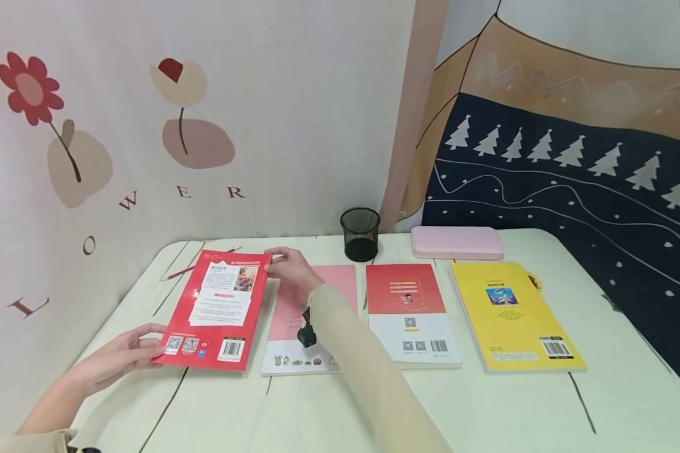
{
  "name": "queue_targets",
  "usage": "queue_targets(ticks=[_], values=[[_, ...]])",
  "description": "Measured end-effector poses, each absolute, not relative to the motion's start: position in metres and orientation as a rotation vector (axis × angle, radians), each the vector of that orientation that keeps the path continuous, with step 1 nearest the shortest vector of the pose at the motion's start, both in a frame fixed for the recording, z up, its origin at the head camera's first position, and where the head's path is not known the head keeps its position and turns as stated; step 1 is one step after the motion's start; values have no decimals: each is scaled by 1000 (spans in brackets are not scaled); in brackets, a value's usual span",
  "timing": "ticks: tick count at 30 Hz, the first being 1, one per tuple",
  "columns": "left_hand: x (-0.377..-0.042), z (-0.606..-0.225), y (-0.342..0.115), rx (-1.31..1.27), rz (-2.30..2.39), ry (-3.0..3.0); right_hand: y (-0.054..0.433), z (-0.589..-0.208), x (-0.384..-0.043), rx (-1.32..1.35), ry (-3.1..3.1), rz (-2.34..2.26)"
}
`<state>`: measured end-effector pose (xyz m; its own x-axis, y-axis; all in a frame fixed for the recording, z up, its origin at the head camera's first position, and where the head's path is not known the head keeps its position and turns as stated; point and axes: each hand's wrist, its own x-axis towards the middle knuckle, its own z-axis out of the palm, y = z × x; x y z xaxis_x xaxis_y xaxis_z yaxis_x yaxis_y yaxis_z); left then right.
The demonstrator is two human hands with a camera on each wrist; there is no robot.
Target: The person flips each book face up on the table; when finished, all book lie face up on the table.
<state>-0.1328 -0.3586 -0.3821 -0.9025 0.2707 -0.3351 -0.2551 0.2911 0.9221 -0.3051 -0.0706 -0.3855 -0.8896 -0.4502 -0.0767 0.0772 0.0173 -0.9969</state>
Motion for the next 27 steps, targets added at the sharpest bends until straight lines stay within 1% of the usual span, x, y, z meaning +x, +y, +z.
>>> queue_targets(ticks=[5,18,27], values=[[-131,-382,-358,35,1758,2066,-61,-382,-308,-430,1805,-1964],[-131,-377,-353,255,2056,1710,-42,-368,-314,-625,1524,-2032],[-134,-382,-351,391,2115,1505,-38,-359,-317,-754,1384,-1988]])
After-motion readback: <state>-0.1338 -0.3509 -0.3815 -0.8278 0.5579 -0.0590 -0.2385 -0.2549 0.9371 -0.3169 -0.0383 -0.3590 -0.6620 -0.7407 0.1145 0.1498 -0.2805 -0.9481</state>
